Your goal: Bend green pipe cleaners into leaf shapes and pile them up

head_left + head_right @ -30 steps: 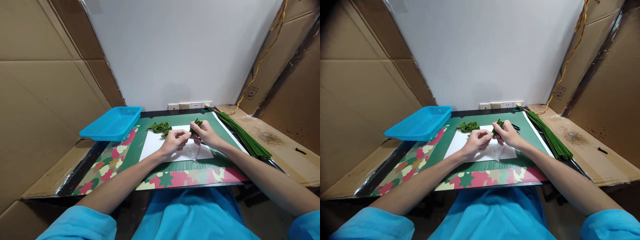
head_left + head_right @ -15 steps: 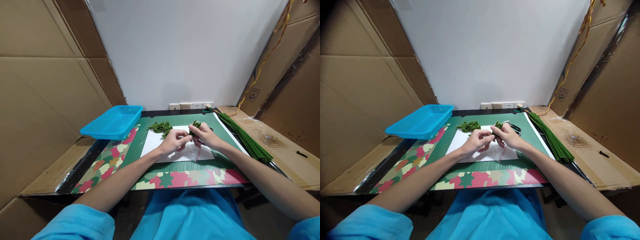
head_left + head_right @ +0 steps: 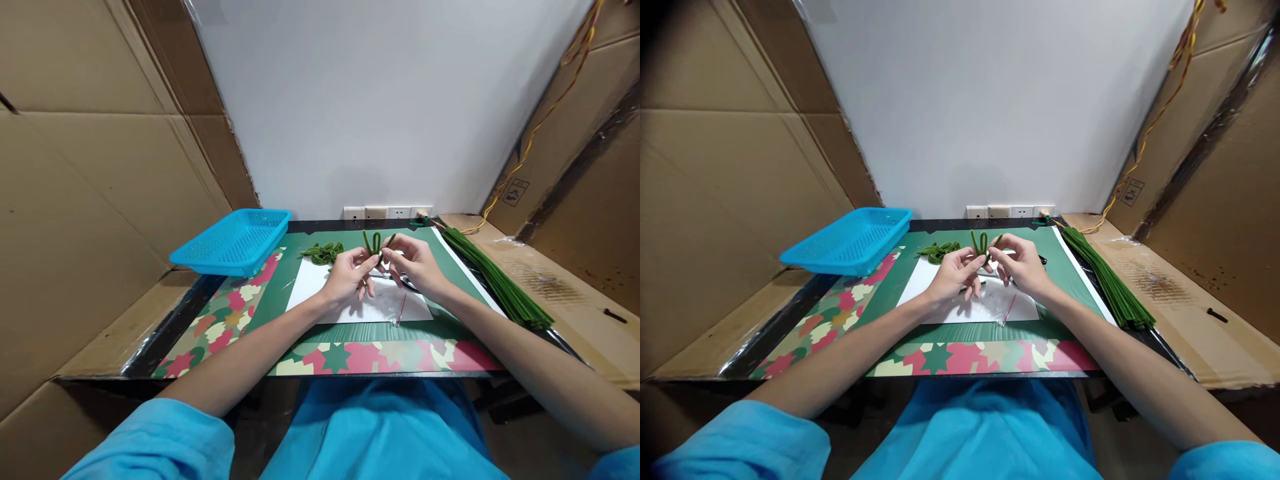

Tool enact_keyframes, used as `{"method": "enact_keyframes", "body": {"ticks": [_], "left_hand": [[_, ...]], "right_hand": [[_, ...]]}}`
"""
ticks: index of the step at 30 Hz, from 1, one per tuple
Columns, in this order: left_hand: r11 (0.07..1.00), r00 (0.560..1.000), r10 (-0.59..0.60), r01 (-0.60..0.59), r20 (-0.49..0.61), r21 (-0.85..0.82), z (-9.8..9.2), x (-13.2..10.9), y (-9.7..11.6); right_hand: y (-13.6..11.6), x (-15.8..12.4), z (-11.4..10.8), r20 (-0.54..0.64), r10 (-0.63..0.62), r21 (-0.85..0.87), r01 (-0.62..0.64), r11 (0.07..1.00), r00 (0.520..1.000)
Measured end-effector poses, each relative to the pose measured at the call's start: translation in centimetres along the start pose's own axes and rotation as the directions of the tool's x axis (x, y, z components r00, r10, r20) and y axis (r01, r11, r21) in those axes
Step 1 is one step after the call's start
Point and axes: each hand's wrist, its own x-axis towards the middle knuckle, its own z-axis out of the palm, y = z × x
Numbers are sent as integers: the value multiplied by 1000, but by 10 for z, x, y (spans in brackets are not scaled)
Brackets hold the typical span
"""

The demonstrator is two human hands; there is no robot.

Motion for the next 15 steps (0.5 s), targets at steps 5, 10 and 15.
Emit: {"method": "enact_keyframes", "body": {"ticks": [5,10,15], "left_hand": [[999,999,11,-10,-38,45,1,-1,-1],[992,992,81,-72,-92,105,1,-1,-4],[989,991,106,-97,-80,116,0,1,-10]], "right_hand": [[3,-1,4,-126,-11,-9,10,1000,992],[0,-5,8,-233,13,3,-12,1000,972],[-1,-6,9,-316,-9,11,13,1000,949]]}}
